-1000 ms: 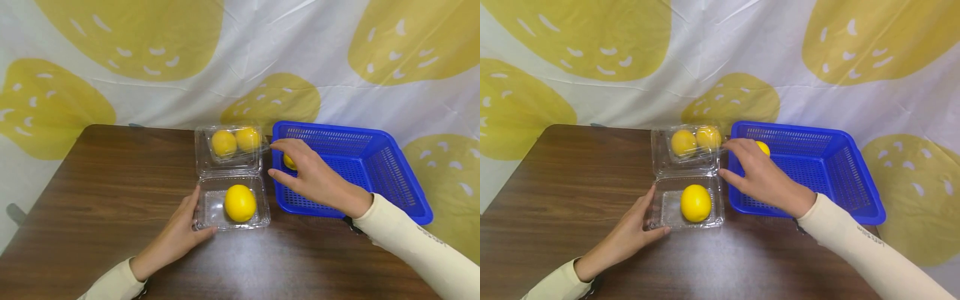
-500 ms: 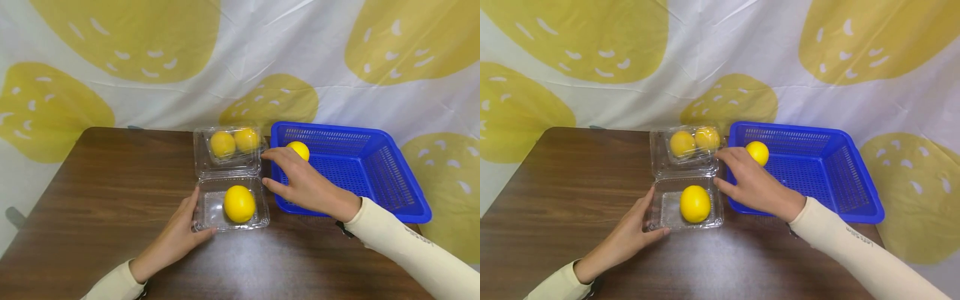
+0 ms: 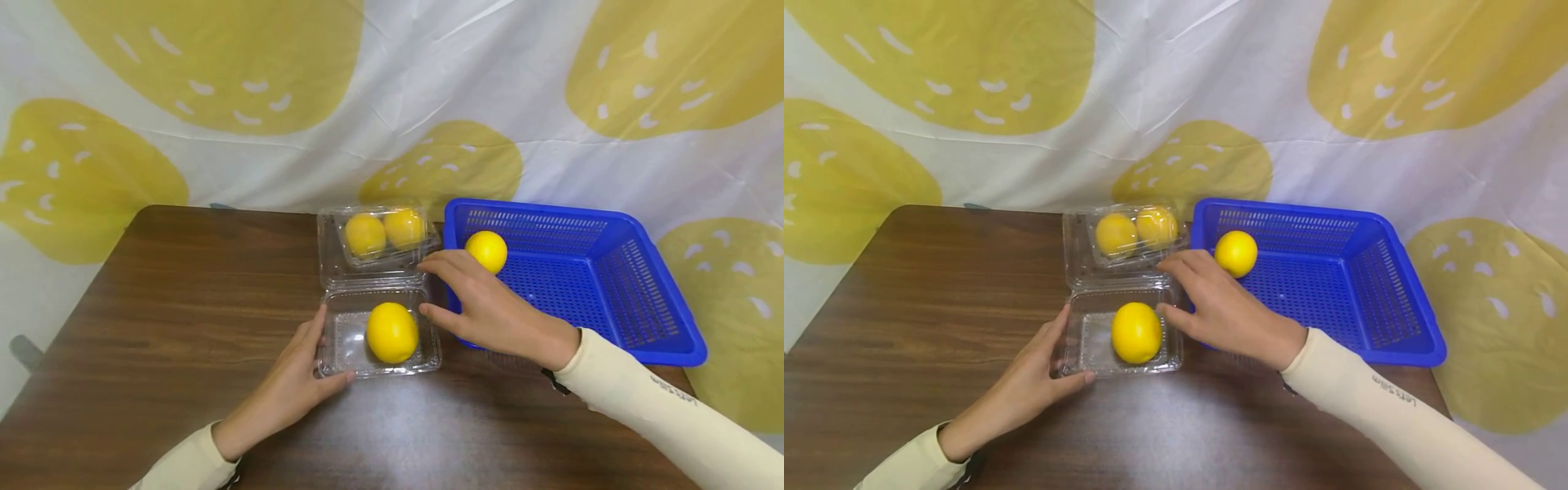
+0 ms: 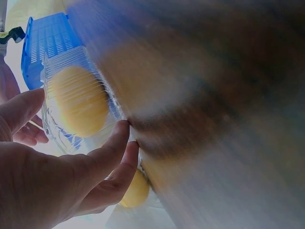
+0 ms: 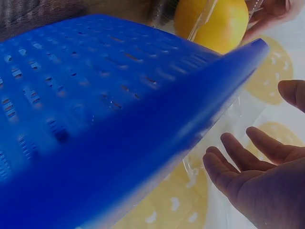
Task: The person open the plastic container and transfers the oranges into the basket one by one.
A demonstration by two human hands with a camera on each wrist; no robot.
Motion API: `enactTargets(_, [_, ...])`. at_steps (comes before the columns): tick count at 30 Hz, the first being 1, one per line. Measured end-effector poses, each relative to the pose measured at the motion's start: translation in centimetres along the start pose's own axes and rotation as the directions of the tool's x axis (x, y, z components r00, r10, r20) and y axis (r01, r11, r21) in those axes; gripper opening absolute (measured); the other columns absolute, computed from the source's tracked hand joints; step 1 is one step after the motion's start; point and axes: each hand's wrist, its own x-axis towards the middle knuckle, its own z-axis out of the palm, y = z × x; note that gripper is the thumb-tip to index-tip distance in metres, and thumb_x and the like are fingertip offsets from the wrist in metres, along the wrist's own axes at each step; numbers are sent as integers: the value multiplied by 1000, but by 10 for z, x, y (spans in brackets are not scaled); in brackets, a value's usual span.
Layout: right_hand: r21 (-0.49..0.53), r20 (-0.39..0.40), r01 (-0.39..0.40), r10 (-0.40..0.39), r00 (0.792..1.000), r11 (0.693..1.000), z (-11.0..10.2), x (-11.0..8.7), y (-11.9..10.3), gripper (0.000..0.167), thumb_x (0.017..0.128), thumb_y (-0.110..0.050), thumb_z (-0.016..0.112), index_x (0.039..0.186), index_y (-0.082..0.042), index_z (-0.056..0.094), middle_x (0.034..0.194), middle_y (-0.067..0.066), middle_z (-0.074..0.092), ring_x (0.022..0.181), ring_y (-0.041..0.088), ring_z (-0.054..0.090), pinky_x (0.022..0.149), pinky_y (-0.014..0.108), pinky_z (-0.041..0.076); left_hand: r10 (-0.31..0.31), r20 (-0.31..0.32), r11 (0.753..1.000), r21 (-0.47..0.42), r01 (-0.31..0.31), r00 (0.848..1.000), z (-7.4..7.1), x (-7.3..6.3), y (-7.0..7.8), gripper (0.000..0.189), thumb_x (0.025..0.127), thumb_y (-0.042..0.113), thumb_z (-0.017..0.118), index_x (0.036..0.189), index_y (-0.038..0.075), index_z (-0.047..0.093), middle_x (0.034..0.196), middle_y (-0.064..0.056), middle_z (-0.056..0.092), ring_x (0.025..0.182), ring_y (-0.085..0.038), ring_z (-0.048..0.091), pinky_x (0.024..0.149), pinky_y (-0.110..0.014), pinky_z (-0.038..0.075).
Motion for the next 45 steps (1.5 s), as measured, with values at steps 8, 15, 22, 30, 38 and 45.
enactTargets(8, [-10,4,24,-24,1000,1000,5,1,-2,56,101,-29,81,145,0,63,148,18,61,139,35,56,122,53,45,11,-6,1000,1,-11,1000,0,0,0,119,90,32,94,175,1,16,153,-27,52,131,-40,60,113,-64,52])
enactTargets(15, [-26,13,45,-45,999,999,9,0,-3,54,101,-30,80,143,1,65,147,18,62,139,35,55,122,53,46,7,-2,1000,1,-7,1000,-1,0,0,119,90,32,93,175,1,16,155,-27,51,134,-40,59,114,-65,51])
enactTargets(22, [-18,47,47,-46,998,999,12,1,-6,52,102,-29,80,143,0,66,146,15,62,140,32,54,120,51,48,-1,2,1000,0,1,1000,-1,-1,1,119,90,32,93,175,1,15,155,-27,51,133,-40,59,114,-65,51])
enactTargets(30, [-12,69,59,-58,996,998,17,2,-8,53,100,-29,82,141,1,68,146,15,63,140,31,54,120,49,48,6,-3,1000,-2,-6,1000,-1,0,1,119,90,31,94,175,0,17,151,-26,54,128,-38,61,110,-61,55])
enactTargets(38, [2,94,72,-72,993,997,22,3,-10,54,100,-30,82,143,-1,67,147,16,62,139,32,55,119,50,49,5,-2,1000,-2,-5,1000,-1,0,1,119,90,31,94,175,1,16,150,-26,54,127,-37,62,110,-60,55])
enactTargets(45, [-13,103,100,-98,990,995,27,4,-11,53,100,-30,83,141,0,68,144,14,64,136,31,57,118,49,50,0,4,1000,-3,0,1000,-2,0,1,119,91,32,93,175,1,15,155,-27,51,130,-38,61,111,-60,55])
